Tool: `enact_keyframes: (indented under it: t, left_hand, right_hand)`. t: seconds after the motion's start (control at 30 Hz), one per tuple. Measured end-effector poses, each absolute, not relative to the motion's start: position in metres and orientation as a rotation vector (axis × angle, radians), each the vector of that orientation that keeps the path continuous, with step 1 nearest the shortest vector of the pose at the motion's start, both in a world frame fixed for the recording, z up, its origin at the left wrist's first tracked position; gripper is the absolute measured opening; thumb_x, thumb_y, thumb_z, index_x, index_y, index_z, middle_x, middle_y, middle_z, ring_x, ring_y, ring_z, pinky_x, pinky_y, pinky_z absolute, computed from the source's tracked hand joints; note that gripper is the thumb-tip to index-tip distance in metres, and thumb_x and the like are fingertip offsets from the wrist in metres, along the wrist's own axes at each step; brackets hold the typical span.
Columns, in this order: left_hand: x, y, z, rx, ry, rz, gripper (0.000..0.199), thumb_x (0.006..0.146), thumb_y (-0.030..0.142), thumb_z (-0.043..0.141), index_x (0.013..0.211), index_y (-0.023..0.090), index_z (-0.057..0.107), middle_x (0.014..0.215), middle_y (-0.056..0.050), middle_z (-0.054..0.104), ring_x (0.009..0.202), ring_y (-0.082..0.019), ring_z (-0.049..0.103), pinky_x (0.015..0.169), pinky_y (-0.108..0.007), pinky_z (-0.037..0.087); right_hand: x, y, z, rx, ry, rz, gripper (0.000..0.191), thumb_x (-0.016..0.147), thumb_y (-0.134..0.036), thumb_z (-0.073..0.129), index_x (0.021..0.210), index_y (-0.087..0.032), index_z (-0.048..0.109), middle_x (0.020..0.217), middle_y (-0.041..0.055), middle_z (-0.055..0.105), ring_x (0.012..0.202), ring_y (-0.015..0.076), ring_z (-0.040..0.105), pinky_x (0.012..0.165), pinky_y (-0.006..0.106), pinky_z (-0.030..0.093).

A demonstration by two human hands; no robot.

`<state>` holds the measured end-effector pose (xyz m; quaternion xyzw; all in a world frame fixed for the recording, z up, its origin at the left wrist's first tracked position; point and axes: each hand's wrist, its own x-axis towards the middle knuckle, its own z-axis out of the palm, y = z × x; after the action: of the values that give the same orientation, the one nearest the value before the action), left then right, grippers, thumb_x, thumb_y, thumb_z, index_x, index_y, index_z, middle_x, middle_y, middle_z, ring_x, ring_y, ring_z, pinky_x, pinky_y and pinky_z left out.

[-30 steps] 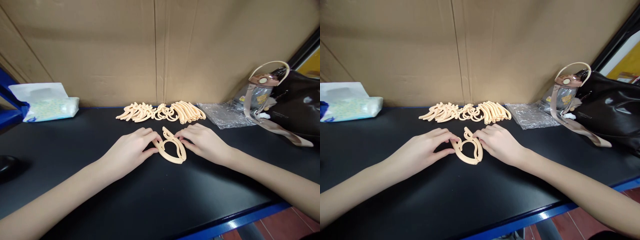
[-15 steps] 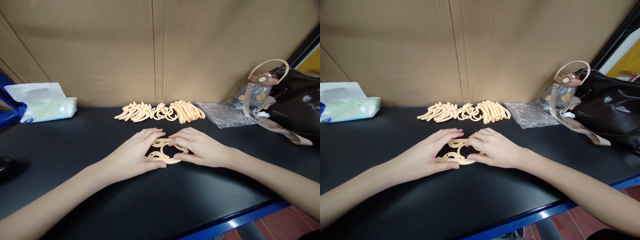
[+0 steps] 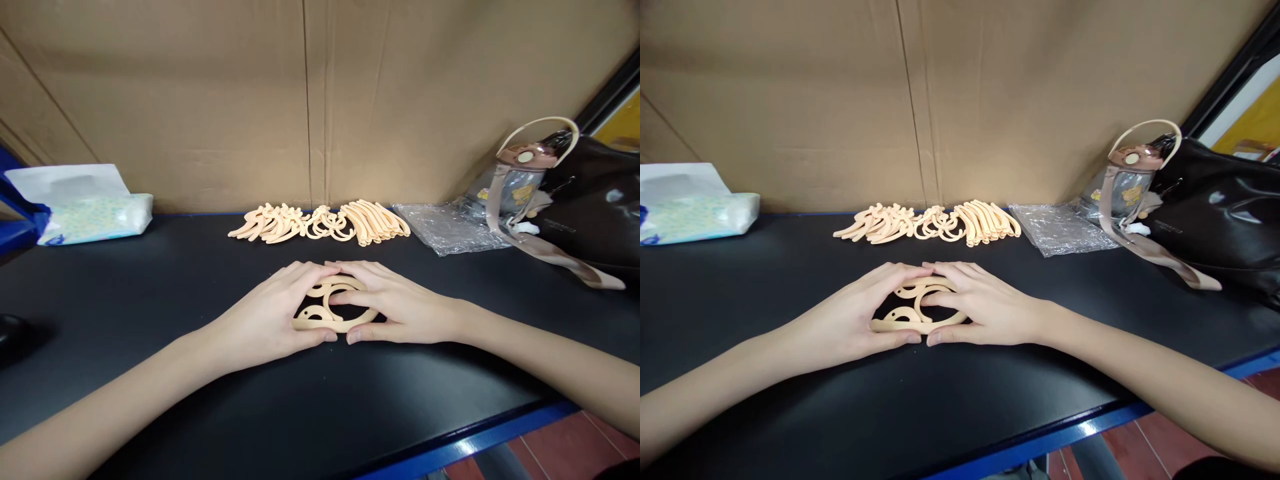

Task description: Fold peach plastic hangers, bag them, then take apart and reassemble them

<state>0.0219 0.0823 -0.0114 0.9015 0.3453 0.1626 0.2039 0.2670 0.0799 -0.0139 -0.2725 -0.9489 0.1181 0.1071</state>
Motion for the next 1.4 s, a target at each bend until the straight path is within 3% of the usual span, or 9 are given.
enact_keyframes:
  t: [0.37,1.03,1.4]
  left_hand:
    - [0.0211,0.0834,-0.0094,2.523,0.92,0.399,0.06,0.083,0.035,0.072,0.136,0.031,0.044,0.136,-0.003,0.052,0.124,-0.023,0.05,0.104,-0.038,0.044]
    - [0.0203,0.0839,-0.0089,2.522,0.893,0.362,0.06,0.083,0.044,0.072,0.135,0.032,0.044,0.14,-0.004,0.05,0.126,-0.025,0.049,0.104,-0.041,0.046]
    - [0.0207,0.0837,-0.0085,2.502,0.899,0.383,0.059,0.081,0.041,0.073,0.133,0.031,0.047,0.139,-0.004,0.052,0.128,-0.026,0.048,0.106,-0.043,0.044]
  right_hand:
    - [0.267,0.0811,-0.0143,-0.811,-2.793,0.39,0.049,0.095,-0.055,0.051,0.13,-0.021,0.062,0.159,0.0131,0.034,0.149,0.0253,0.025,0.117,0.047,0.027]
    - [0.2677,0.0825,-0.0175,-0.806,-2.779,0.414,0.053,0.095,-0.055,0.051,0.136,-0.022,0.058,0.16,0.0154,0.031,0.148,0.0261,0.025,0.117,0.048,0.026]
    - [0.2682,0.0825,-0.0174,-0.809,-2.765,0.419,0.052,0.094,-0.056,0.052,0.135,-0.023,0.059,0.159,0.0148,0.031,0.142,0.0293,0.034,0.115,0.052,0.029]
